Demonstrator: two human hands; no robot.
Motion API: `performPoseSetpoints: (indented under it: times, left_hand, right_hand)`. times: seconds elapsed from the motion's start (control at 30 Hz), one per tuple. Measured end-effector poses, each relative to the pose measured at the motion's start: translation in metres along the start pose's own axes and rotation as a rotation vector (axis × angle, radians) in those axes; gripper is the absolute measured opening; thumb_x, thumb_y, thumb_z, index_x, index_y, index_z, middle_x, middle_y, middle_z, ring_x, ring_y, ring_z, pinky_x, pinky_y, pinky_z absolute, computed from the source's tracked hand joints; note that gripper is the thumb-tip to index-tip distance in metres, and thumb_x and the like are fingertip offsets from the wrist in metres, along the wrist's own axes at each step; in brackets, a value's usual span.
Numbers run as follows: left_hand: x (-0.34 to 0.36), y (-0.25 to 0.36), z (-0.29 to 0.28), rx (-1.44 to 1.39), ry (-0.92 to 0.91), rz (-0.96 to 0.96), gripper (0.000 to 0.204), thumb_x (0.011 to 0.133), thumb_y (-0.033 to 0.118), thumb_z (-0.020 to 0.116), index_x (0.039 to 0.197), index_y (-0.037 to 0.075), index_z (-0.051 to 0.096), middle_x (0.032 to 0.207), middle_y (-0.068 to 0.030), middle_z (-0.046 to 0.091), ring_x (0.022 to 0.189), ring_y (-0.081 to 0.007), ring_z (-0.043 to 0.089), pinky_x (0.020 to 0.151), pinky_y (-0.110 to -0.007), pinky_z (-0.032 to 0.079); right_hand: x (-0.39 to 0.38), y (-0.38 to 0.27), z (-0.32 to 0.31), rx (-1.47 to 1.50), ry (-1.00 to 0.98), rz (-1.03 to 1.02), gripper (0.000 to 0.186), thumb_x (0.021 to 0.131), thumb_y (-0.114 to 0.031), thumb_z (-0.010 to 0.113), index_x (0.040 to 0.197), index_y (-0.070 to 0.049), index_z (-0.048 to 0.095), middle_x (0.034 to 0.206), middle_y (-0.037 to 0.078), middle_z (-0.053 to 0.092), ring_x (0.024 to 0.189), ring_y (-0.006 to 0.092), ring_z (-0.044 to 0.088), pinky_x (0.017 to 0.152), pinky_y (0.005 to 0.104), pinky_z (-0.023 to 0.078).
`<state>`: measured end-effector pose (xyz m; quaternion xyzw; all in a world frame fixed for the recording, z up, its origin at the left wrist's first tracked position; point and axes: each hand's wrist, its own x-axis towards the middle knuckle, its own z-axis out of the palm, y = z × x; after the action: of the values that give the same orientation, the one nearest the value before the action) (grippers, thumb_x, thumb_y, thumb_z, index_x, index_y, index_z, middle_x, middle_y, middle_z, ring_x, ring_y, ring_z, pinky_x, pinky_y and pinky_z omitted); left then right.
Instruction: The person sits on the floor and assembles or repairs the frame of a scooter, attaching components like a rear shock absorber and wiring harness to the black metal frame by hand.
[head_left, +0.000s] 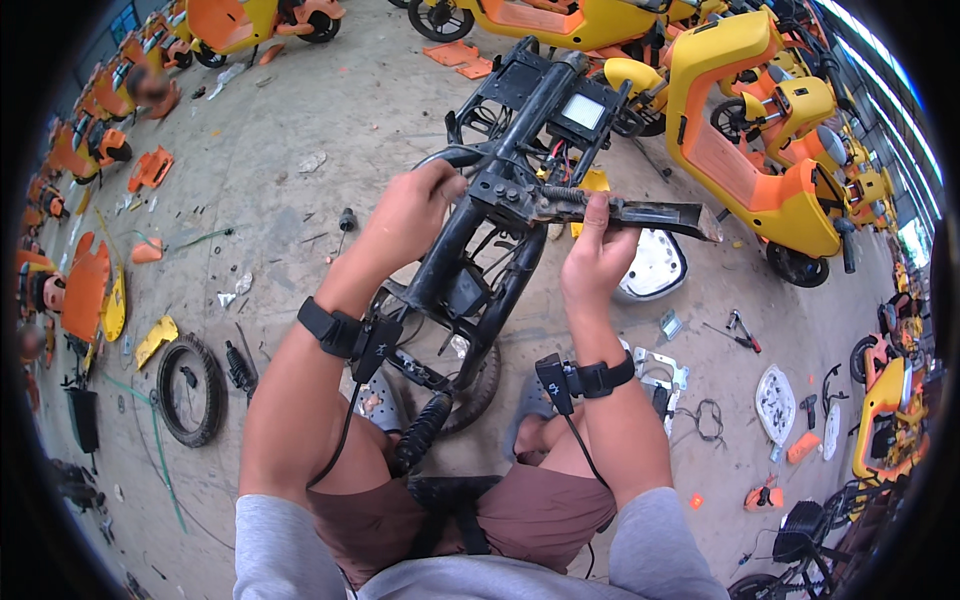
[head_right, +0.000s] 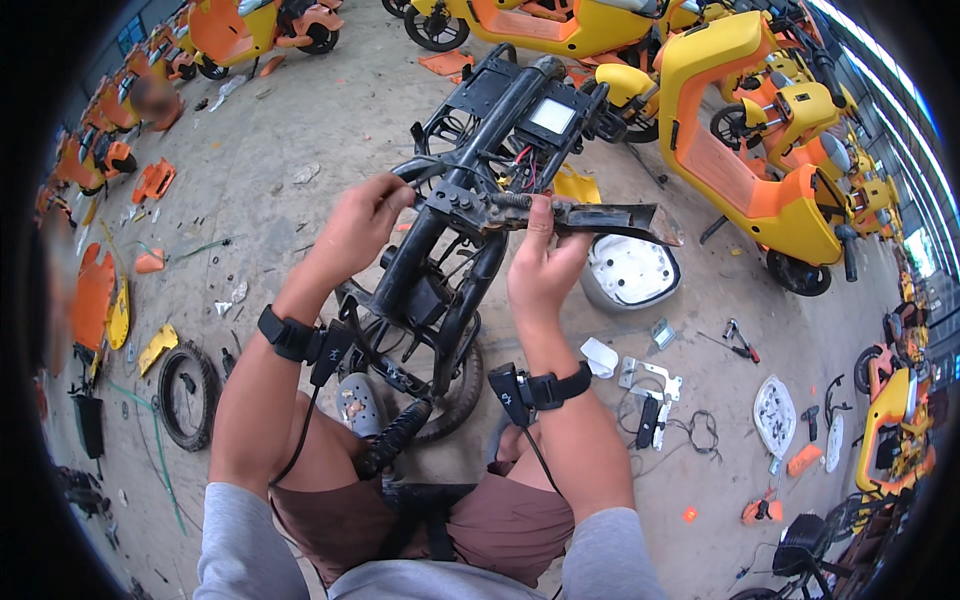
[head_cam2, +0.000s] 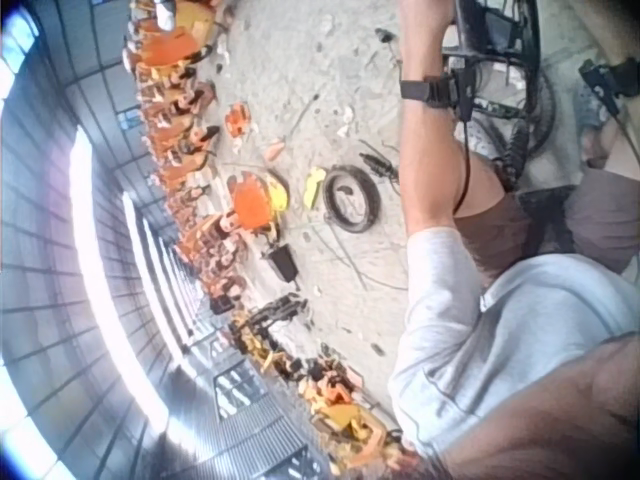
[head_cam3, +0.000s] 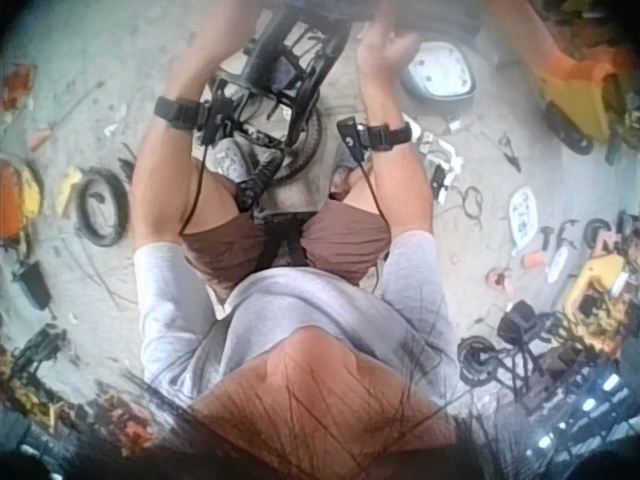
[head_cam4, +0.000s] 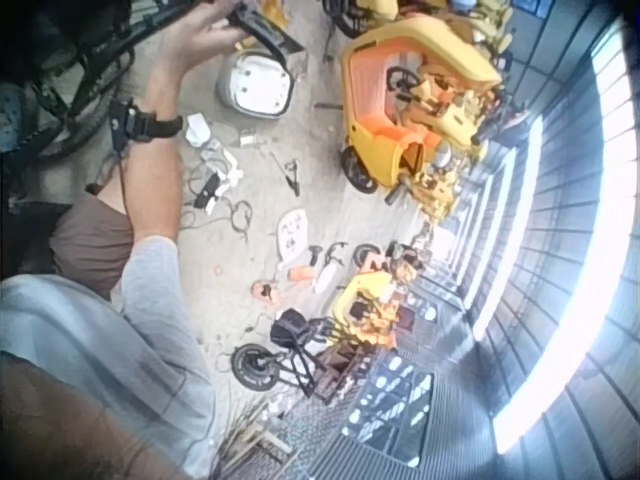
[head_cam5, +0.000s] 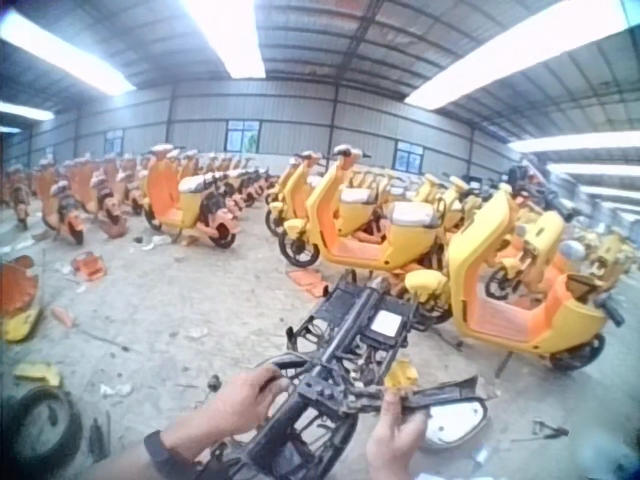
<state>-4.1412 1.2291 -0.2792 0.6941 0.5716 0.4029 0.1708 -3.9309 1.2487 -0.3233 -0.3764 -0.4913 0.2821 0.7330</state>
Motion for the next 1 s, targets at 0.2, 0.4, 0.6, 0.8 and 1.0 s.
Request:
performPoseSetpoints:
  times: [0.2, 0.4, 0.6, 0.8, 1.0]
  left_hand:
    - [-0.022, 0.039, 0.008, -0.901, -0.285, -0.4, 0.023, 0.105, 0.025, 0.041, 0.103, 0.002, 0.045, 0.078, -0.0143, 0.068, 0.058, -0.0192, 0.066, 0.055, -0.028, 0.052]
    - [-0.023, 0.052, 0.038, -1.001, -0.462, -0.578, 0.026, 0.106, 0.026, 0.034, 0.111, 0.001, 0.037, 0.09, -0.0237, 0.069, 0.067, -0.029, 0.07, 0.059, -0.033, 0.058]
    - [-0.026, 0.056, 0.058, -1.082, -0.393, -0.634, 0.029, 0.106, 0.026, 0.03, 0.117, 0.0, 0.036, 0.095, -0.0266, 0.067, 0.073, -0.0347, 0.071, 0.063, -0.038, 0.061]
    - [-0.021, 0.048, 0.05, -1.224, -0.469, -0.681, 0.026, 0.106, 0.026, 0.03, 0.111, 0.002, 0.039, 0.088, -0.0249, 0.067, 0.073, -0.0369, 0.071, 0.065, -0.04, 0.061]
    - [-0.017, 0.034, 0.03, -1.13, -0.546, -0.718, 0.019, 0.105, 0.023, 0.036, 0.101, 0.005, 0.042, 0.07, -0.0114, 0.06, 0.055, -0.0297, 0.065, 0.059, -0.041, 0.059]
  right_hand:
    - [0.0, -0.001, -0.001, -0.032, 0.017, 0.023, 0.03, 0.098, -0.024, 0.061, 0.11, 0.002, 0.051, 0.103, 0.009, 0.06, 0.093, 0.0151, 0.056, 0.087, 0.0291, 0.044]
    - [0.0, -0.002, 0.0, 0.009, 0.014, 0.034, 0.03, 0.097, -0.023, 0.061, 0.11, 0.002, 0.051, 0.103, 0.01, 0.059, 0.095, 0.0158, 0.056, 0.088, 0.0294, 0.044]
    - [-0.001, 0.001, 0.001, 0.033, 0.009, 0.025, 0.029, 0.097, -0.022, 0.061, 0.109, 0.002, 0.052, 0.103, 0.01, 0.059, 0.097, 0.0164, 0.056, 0.088, 0.0299, 0.044]
    - [0.0, -0.001, -0.001, -0.022, -0.015, 0.041, 0.028, 0.097, -0.023, 0.062, 0.109, 0.001, 0.052, 0.102, 0.009, 0.058, 0.094, 0.0151, 0.055, 0.087, 0.0294, 0.044]
    - [-0.002, 0.0, 0.0, 0.018, -0.002, 0.029, 0.029, 0.097, -0.022, 0.062, 0.111, 0.001, 0.051, 0.103, 0.008, 0.058, 0.093, 0.0142, 0.055, 0.087, 0.029, 0.043]
